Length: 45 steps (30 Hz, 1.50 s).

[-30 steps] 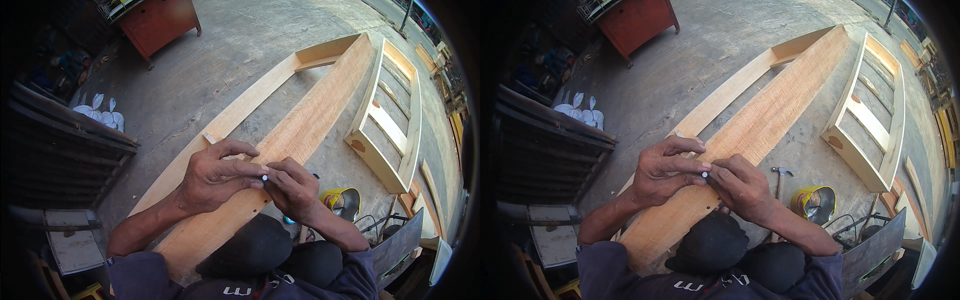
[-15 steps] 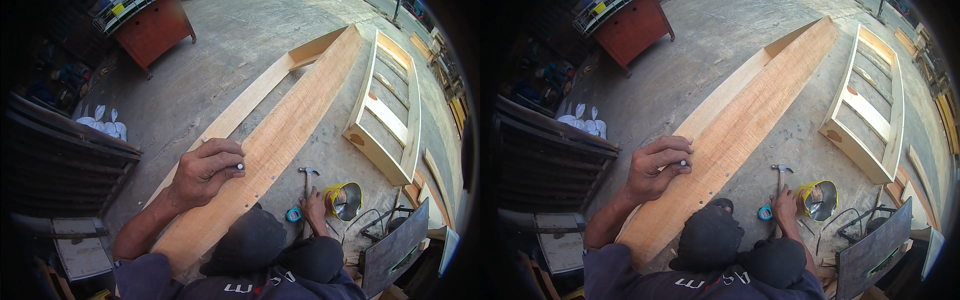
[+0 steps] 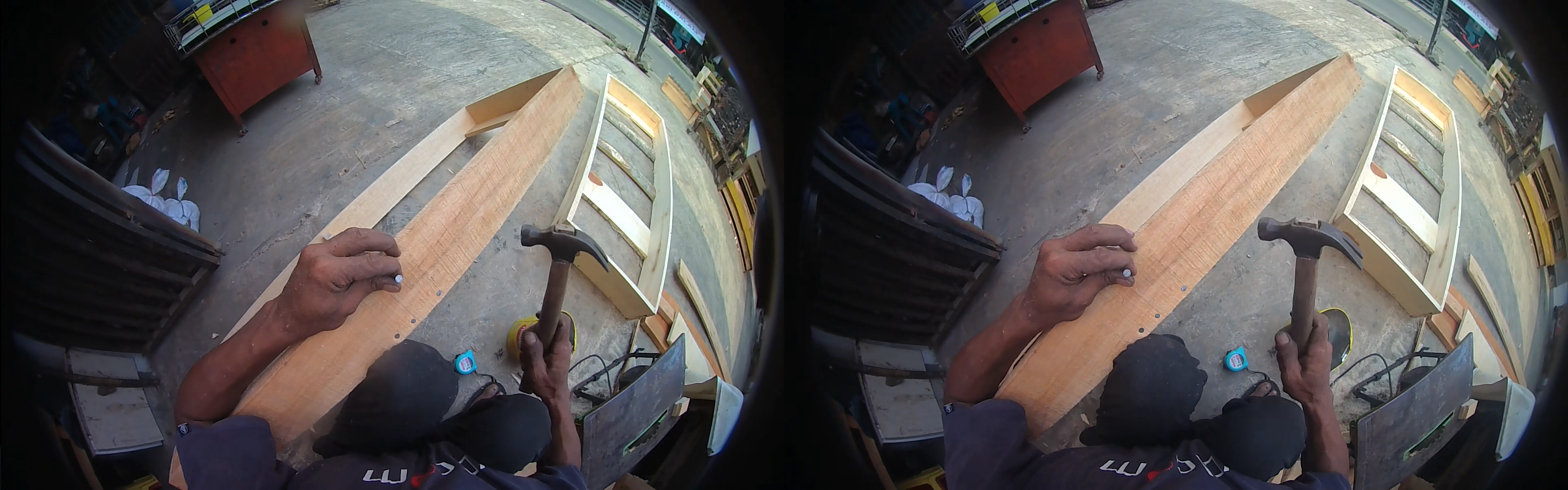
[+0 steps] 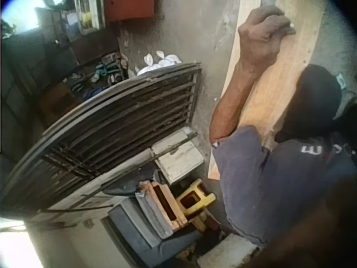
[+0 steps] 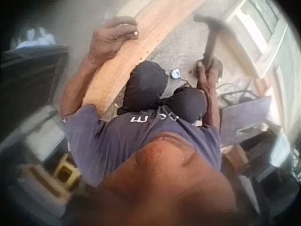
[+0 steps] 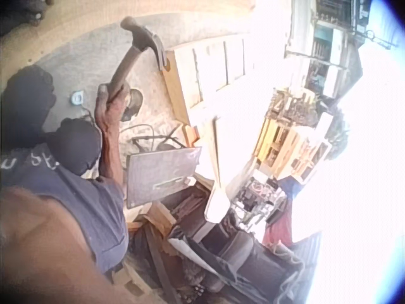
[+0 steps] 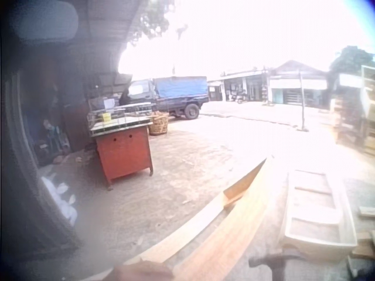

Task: The person assembles a wooden frame by hammering nails into pre-drilled holes. They position wooden pieces, insert nails, and use a hammer to secure the joints, occasionally adjusting the frame's orientation.

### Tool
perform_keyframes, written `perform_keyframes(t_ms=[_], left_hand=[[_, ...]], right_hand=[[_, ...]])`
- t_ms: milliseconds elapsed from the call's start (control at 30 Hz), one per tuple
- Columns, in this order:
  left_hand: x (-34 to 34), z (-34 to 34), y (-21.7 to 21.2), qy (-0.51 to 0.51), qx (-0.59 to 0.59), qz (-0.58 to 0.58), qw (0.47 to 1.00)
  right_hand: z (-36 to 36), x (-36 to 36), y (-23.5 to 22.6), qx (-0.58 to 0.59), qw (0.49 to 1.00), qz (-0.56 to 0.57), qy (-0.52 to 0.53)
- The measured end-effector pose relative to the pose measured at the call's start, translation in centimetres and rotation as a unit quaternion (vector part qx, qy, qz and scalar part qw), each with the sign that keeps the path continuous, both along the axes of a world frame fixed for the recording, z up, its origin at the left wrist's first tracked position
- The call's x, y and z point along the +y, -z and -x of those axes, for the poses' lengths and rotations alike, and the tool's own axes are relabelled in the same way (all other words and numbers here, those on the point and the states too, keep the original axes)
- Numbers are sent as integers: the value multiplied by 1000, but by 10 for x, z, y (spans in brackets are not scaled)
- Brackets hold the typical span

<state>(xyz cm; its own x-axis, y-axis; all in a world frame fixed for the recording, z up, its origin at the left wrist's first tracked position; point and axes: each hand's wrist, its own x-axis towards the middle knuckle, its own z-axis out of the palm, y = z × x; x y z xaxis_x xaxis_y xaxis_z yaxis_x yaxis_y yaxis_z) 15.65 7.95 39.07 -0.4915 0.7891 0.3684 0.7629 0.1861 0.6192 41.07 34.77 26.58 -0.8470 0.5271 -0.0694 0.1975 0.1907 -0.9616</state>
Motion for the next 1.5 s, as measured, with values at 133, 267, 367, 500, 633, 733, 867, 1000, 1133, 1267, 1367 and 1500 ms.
perform_keyframes(t_ms=[133, 267, 367, 500, 633, 733, 867, 1000, 1133, 1267, 1367, 1500], left_hand=[[-1, 0, 2, 5, -3, -3, 1000], [-3, 1, 5, 7, 1, -15, 1000], [-4, 1, 4, 6, 10, -11, 1000], [-4, 1, 5, 4, 2, -5, 1000], [-9, 2, 5, 6, -74, 39, 996], [-17, 4, 7, -12, -54, 26, 998], [-31, 2, 8, -112, -136, 213, 961], [-35, -3, 7, -118, -246, 259, 927], [-35, -7, -5, -106, -296, 291, 904], [-40, -4, -19, -86, -361, 318, 872], [-47, 12, -21, -55, -434, 341, 832], [-58, 35, -20, -14, -363, 277, 890]], right_hand=[[18, -2, -64, 166, 942, -273, -108], [32, -6, -97, -24, 890, -371, -265], [36, -11, -107, 48, 909, -353, -218], [36, -13, -101, 43, 916, -324, -234], [31, -6, -82, 2, 927, -324, -188], [20, 0, -67, 92, 958, -244, -124], [7, 4, -53, 112, 984, -118, -75], [4, 4, -44, 46, 985, -150, -72], [10, 3, -40, 16, 984, -162, -73], [21, 1, -42, 27, 984, -153, -88], [36, 0, -50, 2, 976, -185, -117], [62, -2, -67, 32, 960, -234, -147]])
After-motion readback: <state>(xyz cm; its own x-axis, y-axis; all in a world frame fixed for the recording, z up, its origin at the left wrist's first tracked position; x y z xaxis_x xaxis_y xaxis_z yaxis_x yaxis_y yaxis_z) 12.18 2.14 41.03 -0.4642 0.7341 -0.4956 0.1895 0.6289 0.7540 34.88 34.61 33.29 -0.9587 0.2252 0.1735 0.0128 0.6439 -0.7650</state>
